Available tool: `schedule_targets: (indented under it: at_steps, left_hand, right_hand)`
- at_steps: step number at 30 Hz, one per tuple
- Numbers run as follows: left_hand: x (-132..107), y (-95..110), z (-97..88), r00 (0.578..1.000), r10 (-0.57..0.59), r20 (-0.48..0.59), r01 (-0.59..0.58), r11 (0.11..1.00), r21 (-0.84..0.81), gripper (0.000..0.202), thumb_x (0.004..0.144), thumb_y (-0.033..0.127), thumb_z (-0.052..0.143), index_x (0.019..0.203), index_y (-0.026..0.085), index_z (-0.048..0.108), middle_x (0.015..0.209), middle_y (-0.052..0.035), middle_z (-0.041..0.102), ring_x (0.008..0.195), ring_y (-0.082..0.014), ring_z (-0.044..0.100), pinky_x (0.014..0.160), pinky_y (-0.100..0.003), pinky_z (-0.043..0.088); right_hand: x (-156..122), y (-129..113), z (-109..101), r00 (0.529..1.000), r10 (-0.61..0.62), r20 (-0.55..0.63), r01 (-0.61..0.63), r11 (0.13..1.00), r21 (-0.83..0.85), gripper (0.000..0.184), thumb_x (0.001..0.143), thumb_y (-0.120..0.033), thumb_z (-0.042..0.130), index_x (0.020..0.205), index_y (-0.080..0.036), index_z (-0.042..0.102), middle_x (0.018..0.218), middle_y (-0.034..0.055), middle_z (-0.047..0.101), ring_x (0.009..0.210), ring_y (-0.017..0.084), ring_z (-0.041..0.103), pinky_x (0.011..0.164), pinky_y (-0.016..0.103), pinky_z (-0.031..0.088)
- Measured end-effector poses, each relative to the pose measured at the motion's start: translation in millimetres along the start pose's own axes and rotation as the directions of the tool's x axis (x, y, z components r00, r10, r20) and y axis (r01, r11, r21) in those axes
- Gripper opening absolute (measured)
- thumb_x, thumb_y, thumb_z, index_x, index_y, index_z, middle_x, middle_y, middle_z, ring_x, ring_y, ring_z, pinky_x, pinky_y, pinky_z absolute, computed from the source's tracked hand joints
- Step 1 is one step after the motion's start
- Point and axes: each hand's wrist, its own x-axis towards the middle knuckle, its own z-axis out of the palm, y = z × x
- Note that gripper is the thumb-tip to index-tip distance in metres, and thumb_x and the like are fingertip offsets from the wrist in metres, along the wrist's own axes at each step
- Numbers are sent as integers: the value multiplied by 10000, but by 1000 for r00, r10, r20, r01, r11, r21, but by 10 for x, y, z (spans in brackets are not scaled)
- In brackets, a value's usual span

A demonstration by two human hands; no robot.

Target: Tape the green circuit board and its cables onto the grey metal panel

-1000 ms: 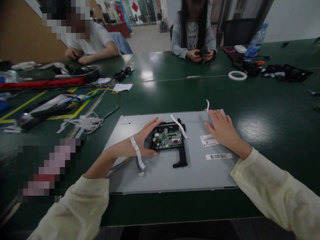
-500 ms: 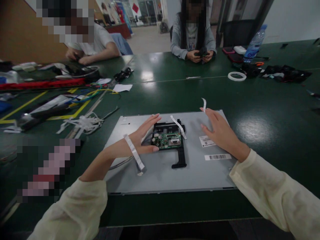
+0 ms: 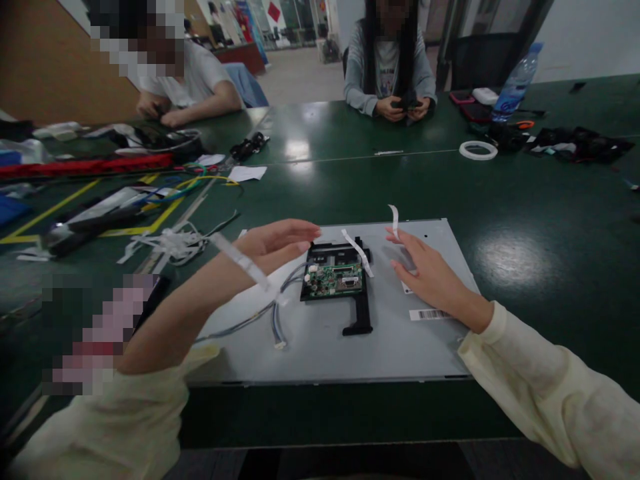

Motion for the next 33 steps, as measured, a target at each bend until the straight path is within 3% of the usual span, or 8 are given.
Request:
schedule_targets:
  at_steps: [3, 6, 11, 16, 20, 25, 30, 33]
  left_hand:
    - [475, -290, 212, 996, -11, -94, 17, 998, 57, 272, 852, 356, 553, 1005, 156, 658, 948, -77, 690, 858, -202, 637, 780, -329, 503]
    - [813, -560, 424, 988, 2, -156, 34, 974, 226, 276, 860, 379, 518, 898, 142, 654, 811, -59, 665, 758, -181, 607, 704, -293, 471]
    - [890, -745, 574, 981, 27, -191, 55, 908, 414, 224, 839, 364, 538, 802, 158, 617, 781, -52, 623, 742, -179, 579, 679, -286, 448]
    - [812, -708, 582, 981, 46, -191, 47, 890, 453, 131, 782, 295, 601, 753, 167, 609, 782, -44, 598, 748, -176, 565, 699, -293, 441]
    - [805, -673, 585, 978, 63, -199, 37, 885, 464, 44, 752, 216, 610, 752, 175, 625, 788, -33, 605, 763, -172, 568, 711, -293, 435]
    - [808, -612, 555, 959, 193, -207, -90, 900, 426, 51, 774, 182, 567, 765, 171, 616, 806, -30, 620, 790, -169, 576, 743, -297, 433]
    - [824, -464, 467, 948, 268, -170, -227, 947, 228, 62, 791, 194, 558, 754, 159, 594, 750, -7, 612, 730, -138, 570, 694, -266, 435]
    - [800, -305, 407, 960, 251, -123, -250, 968, 22, 89, 779, 224, 594, 734, 148, 588, 706, -1, 596, 679, -121, 558, 639, -242, 438]
  right_hand:
    - [9, -4, -1, 1000, -2, -10, 2, 1000, 10, 594, 892, -295, 475, 1454, -254, 290, 1358, 108, 515, 1179, 266, 549, 648, 319, 587]
    - [20, -4, 3, 1000, -1, -22, 1, 1000, 5, 592, 885, -264, 486, 1447, -257, 299, 1323, 105, 546, 1167, 262, 560, 723, 360, 586]
    - [21, -62, -1, 999, 14, 29, -16, 998, 65, 613, 886, -258, 479, 1460, -284, 265, 1368, 94, 508, 1207, 263, 528, 608, 301, 592]
    - [12, -105, 1, 990, -49, 135, 45, 998, 33, 623, 896, -262, 467, 1476, -297, 242, 1429, 60, 456, 1264, 258, 478, 722, 360, 604]
    - [10, -82, 11, 988, -33, 149, 32, 999, 9, 634, 895, -269, 475, 1485, -287, 243, 1423, 62, 462, 1249, 261, 494, 801, 408, 588]
    - [5, -92, 1, 989, -30, 146, 26, 999, 31, 640, 894, -257, 477, 1488, -282, 240, 1430, 66, 455, 1275, 260, 472, 837, 419, 577]
    - [6, -129, -26, 985, -18, 171, 10, 999, 48, 651, 896, -273, 489, 1493, -301, 232, 1432, 65, 457, 1251, 275, 498, 845, 451, 570]
    - [18, -124, -25, 994, 13, 108, -25, 994, 110, 656, 883, -272, 520, 1481, -313, 253, 1411, 67, 478, 1254, 275, 494, 870, 459, 559]
